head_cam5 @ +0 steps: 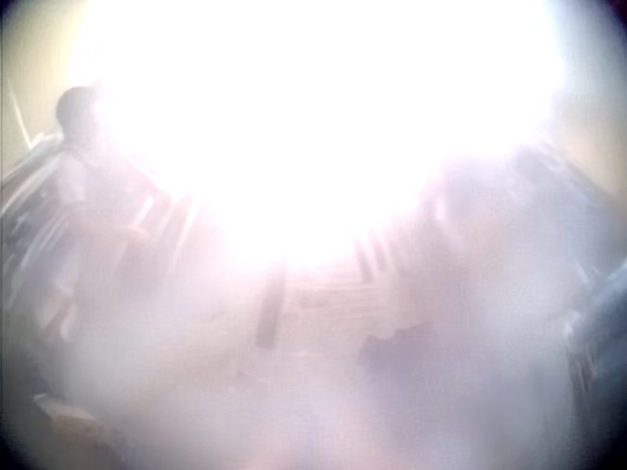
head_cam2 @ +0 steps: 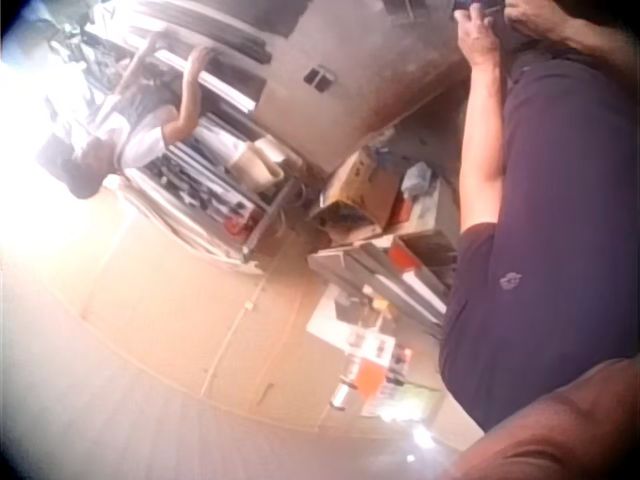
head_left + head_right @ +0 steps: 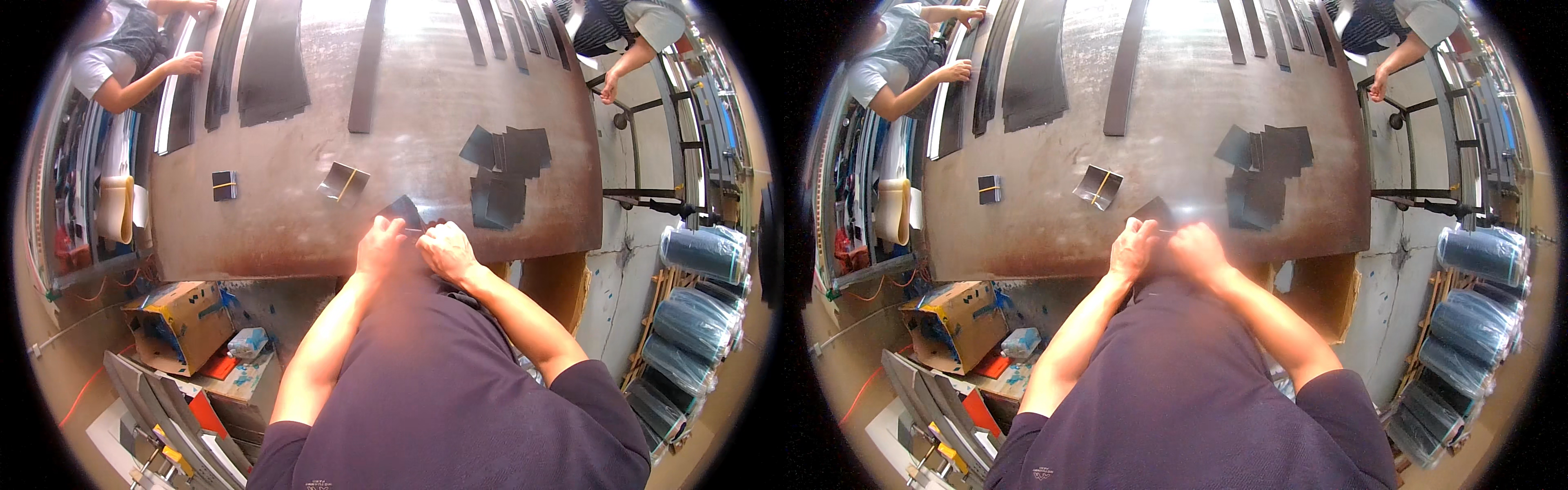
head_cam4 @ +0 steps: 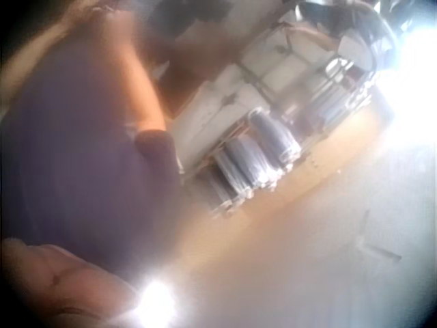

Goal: The person rubs small dark rectangular pieces on a large metal table using both hands. They repeatedly pick up and place down the pieces while rubbing them against the surface. Other people are visible working nearby.

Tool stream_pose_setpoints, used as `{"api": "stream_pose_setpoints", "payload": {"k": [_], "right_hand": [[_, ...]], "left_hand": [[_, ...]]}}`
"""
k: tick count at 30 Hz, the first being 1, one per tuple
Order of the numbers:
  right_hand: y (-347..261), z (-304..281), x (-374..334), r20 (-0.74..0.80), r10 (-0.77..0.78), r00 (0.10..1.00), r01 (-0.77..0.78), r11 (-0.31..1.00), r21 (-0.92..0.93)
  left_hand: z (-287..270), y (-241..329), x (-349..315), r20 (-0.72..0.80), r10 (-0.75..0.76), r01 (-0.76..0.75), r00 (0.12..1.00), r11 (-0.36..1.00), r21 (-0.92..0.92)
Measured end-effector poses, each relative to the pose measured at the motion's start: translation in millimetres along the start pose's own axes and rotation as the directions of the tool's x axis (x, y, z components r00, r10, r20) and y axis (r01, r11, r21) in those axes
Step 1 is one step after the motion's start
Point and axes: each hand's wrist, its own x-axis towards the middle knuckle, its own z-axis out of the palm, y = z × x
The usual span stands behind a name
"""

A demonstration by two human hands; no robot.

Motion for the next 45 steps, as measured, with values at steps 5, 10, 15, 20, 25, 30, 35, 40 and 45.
{"api": "stream_pose_setpoints", "payload": {"k": [5, 10, 15, 20, 25, 30, 35, 40, 45], "right_hand": [[3.4, -4.4, 6.5, 0.022, -0.084, 0.996, 0.084, 0.996, -0.008], [6.5, 3.0, -1.9, 0.246, -0.06, 0.967, 0.077, 0.995, -0.06], [8.8, 14.1, -0.9, 0.296, -0.038, 0.954, 0.061, 0.996, -0.069], [-4.0, -11.5, 9.2, 0.362, 0.002, 0.932, 0.041, 0.993, -0.112], [13.6, -52.0, -9.0, 0.162, 0.092, 0.983, -0.07, 0.988, -0.139], [97.4, -65.4, -56.1, 0.097, 0.334, 0.938, -0.301, 0.919, -0.254], [125.5, -75.0, -67.5, 0.136, 0.417, 0.899, -0.377, 0.893, -0.244], [96.5, -85.0, -36.8, 0.008, 0.402, 0.915, -0.402, 0.914, 0.045], [48.2, -31.8, 10.6, -0.164, 0.213, 0.963, -0.199, 0.975, 0.095]], "left_hand": [[3.0, -0.7, -0.2, -0.021, 0.045, -0.044, 0.999, 0.998, 0.055], [6.8, -4.0, 1.0, -0.037, -0.029, 0.03, 0.999, 0.999, 0.025], [-23.4, -14.7, -12.6, 0.149, -0.42, 0.269, 0.895, 0.244, -0.932], [-74.9, -40.5, -36.4, 0.411, -0.179, 0.346, 0.894, -0.306, -0.887], [-60.3, -26.1, -28.9, 0.433, -0.43, 0.448, 0.792, -0.072, -0.891], [3.6, -42.4, -9.9, -0.067, -0.159, 0.097, 0.985, 0.833, -0.544], [-5.1, 0.1, 7.3, -0.145, 0.014, -0.022, 0.989, 0.998, -0.056], [-6.4, -0.7, 6.4, -0.009, 0.015, -0.014, 1.0, 0.998, 0.063], [-4.1, -0.9, 4.6, -0.007, -0.002, 0.003, 1.0, 0.998, 0.06]]}}
